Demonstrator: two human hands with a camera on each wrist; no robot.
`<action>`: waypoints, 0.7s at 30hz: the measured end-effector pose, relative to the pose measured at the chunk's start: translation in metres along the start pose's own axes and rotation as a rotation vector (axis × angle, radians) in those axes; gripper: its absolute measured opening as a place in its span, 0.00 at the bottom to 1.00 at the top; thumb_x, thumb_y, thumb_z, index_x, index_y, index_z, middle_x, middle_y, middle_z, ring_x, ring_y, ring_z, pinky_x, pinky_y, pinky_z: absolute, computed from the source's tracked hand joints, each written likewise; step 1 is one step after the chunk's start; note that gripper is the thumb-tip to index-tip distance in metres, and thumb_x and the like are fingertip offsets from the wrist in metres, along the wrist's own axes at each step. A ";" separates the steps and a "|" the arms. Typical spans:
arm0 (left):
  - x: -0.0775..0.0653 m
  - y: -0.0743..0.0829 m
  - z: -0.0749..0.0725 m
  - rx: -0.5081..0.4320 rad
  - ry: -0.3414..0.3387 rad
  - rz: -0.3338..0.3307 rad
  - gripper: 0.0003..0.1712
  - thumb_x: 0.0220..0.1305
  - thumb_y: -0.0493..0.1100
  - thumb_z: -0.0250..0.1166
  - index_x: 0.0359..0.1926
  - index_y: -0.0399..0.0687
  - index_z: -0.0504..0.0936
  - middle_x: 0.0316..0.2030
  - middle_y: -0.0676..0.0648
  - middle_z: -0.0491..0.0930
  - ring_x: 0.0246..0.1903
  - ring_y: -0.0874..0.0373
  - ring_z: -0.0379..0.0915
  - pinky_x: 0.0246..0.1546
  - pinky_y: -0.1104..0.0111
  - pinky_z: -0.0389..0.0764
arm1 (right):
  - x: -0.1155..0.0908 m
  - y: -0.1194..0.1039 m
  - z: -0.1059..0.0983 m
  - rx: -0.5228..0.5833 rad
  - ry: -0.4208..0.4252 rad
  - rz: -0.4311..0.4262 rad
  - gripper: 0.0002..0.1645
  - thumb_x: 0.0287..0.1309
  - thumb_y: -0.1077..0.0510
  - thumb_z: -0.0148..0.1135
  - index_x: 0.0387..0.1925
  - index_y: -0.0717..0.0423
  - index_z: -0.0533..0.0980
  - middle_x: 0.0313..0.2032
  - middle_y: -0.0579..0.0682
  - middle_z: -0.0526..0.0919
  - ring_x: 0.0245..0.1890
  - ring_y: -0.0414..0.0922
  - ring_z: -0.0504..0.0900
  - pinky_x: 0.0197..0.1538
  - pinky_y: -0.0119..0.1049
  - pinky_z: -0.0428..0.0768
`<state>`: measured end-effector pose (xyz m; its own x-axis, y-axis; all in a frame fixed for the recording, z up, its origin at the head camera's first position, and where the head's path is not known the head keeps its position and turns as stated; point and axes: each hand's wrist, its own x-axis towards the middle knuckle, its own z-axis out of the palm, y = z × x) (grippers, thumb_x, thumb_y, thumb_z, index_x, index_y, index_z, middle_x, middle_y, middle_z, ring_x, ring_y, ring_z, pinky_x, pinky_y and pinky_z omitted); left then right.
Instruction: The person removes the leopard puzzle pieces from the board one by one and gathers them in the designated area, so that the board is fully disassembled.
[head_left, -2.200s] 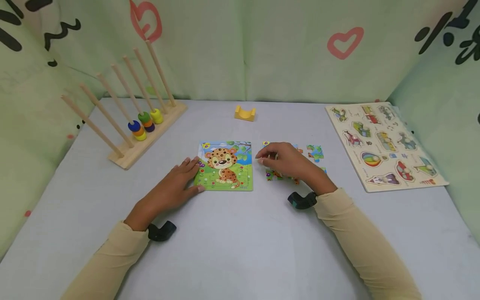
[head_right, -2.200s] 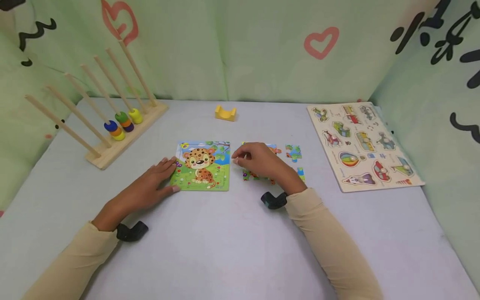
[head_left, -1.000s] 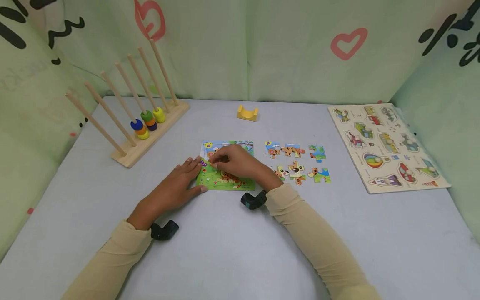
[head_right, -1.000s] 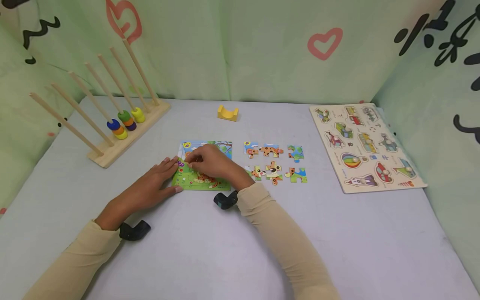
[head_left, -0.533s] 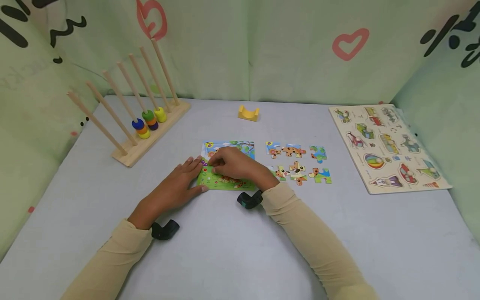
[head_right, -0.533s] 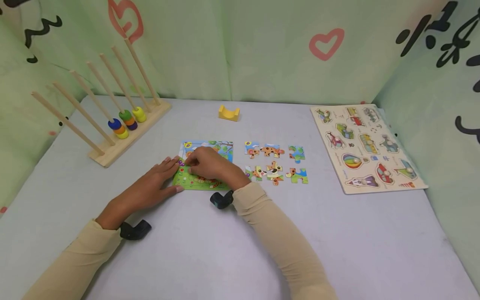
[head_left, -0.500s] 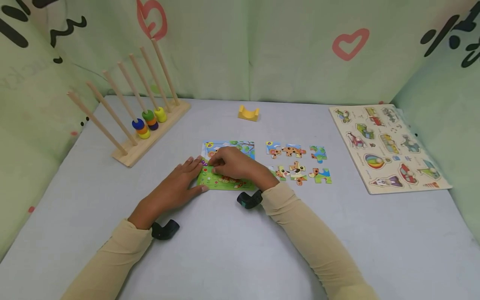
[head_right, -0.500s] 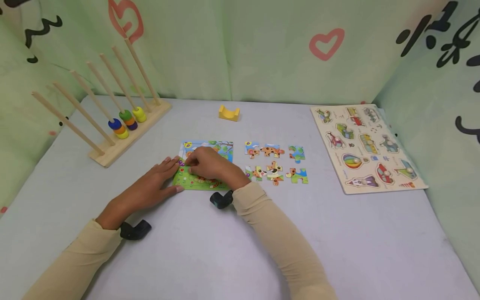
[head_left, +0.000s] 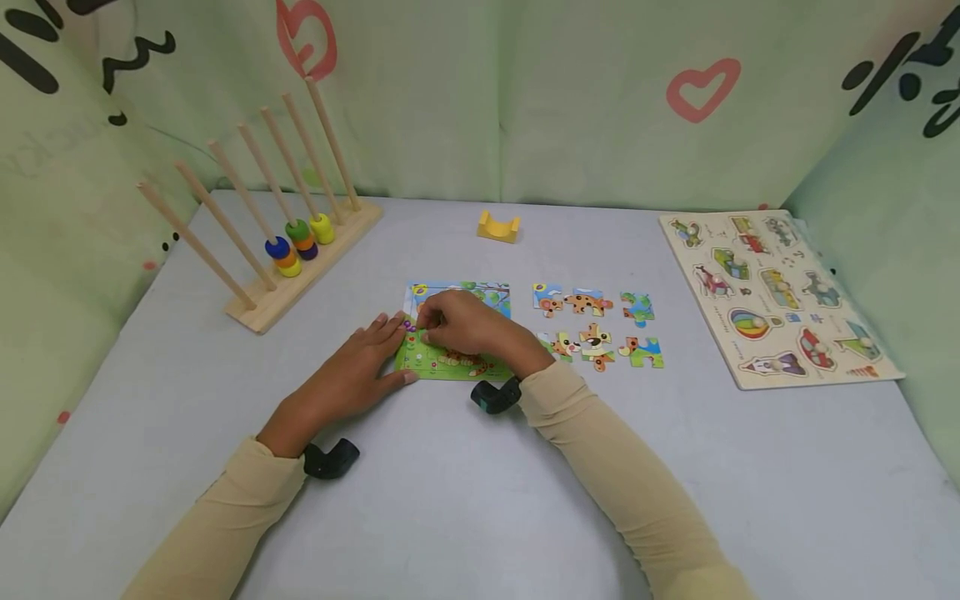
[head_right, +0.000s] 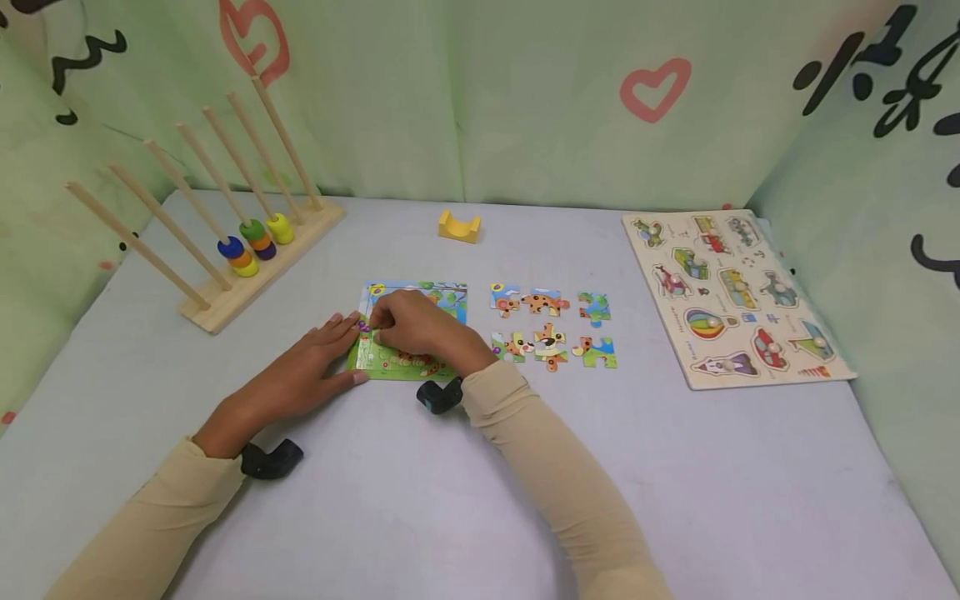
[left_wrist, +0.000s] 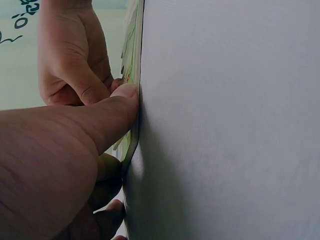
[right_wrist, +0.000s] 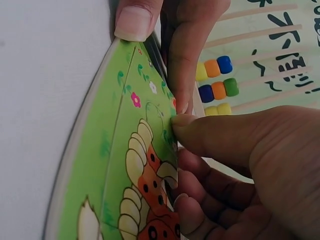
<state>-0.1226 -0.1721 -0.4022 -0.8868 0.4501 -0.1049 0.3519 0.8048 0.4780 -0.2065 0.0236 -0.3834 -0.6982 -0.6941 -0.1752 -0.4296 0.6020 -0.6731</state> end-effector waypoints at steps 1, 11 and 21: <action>0.000 0.000 0.000 0.001 0.001 0.001 0.42 0.68 0.51 0.63 0.71 0.31 0.57 0.73 0.38 0.51 0.73 0.41 0.40 0.69 0.46 0.48 | 0.000 0.001 0.000 0.005 0.000 -0.007 0.03 0.63 0.62 0.64 0.38 0.56 0.81 0.33 0.46 0.81 0.35 0.42 0.76 0.41 0.33 0.75; 0.000 0.000 0.000 0.006 0.002 0.001 0.42 0.68 0.52 0.63 0.72 0.32 0.57 0.73 0.39 0.51 0.73 0.41 0.41 0.69 0.46 0.48 | -0.002 0.006 -0.005 -0.008 -0.073 -0.071 0.13 0.64 0.64 0.61 0.49 0.60 0.82 0.39 0.49 0.81 0.38 0.42 0.76 0.46 0.33 0.75; 0.000 0.000 -0.001 0.007 -0.008 -0.006 0.42 0.68 0.52 0.62 0.72 0.32 0.57 0.74 0.39 0.50 0.73 0.42 0.40 0.69 0.46 0.47 | 0.002 0.015 -0.005 0.095 -0.080 -0.069 0.10 0.64 0.65 0.61 0.46 0.60 0.81 0.38 0.49 0.81 0.39 0.41 0.77 0.45 0.31 0.75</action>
<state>-0.1229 -0.1722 -0.4018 -0.8864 0.4485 -0.1146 0.3490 0.8101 0.4711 -0.2174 0.0331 -0.3909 -0.6196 -0.7638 -0.1806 -0.4158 0.5146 -0.7499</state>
